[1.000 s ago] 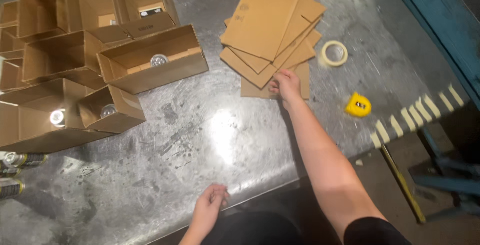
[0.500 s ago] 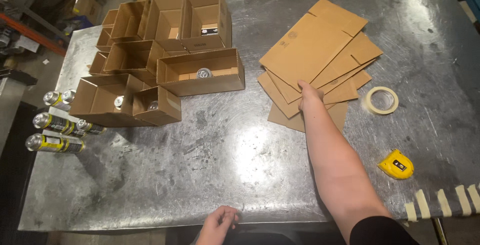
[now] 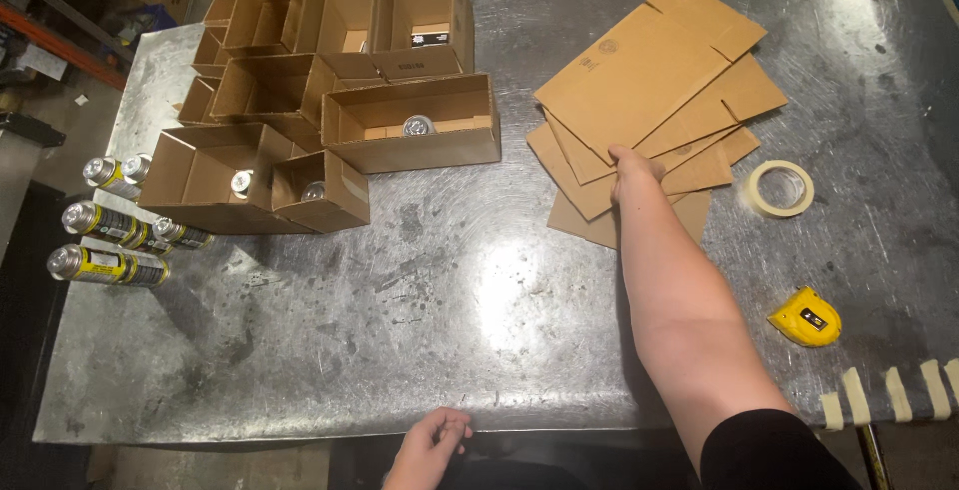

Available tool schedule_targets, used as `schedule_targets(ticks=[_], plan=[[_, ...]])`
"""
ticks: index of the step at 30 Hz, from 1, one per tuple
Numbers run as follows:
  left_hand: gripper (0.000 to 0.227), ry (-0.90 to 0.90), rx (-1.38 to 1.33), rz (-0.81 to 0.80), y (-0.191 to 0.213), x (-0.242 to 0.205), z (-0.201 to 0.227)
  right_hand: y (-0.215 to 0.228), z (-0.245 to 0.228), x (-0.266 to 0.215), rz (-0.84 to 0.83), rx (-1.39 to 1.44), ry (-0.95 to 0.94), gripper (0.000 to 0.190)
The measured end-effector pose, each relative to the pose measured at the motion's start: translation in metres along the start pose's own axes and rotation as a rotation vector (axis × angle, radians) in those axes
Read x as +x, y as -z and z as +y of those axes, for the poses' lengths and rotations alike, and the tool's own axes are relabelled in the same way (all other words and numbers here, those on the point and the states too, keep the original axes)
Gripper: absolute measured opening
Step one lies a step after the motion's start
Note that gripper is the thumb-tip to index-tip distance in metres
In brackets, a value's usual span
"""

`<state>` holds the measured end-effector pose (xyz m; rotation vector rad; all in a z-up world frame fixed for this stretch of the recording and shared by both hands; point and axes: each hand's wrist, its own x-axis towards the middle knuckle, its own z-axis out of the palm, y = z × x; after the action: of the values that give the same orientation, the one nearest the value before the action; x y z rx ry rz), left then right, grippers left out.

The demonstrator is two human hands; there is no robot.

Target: The person assembles small cardboard boxes by hand, secures them with tape, and then places a spray can into each box.

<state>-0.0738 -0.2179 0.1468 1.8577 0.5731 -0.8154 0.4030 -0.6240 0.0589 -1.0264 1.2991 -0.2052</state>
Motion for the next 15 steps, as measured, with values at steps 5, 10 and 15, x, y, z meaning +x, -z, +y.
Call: schedule_targets(ticks=[5, 10, 15], plan=[[0.027, 0.003, -0.054, 0.032, 0.013, 0.003, -0.019, -0.007, 0.001, 0.016, 0.019, -0.006, -0.076, 0.052], [0.029, 0.051, -0.076, 0.03, 0.027, -0.004, -0.01, 0.017, -0.008, -0.013, -0.08, -0.108, -0.065, 0.059], [0.023, -0.097, -0.057, -0.032, 0.034, 0.017, -0.015, 0.085, -0.01, -0.089, -0.376, 0.3, 0.182, 0.05]])
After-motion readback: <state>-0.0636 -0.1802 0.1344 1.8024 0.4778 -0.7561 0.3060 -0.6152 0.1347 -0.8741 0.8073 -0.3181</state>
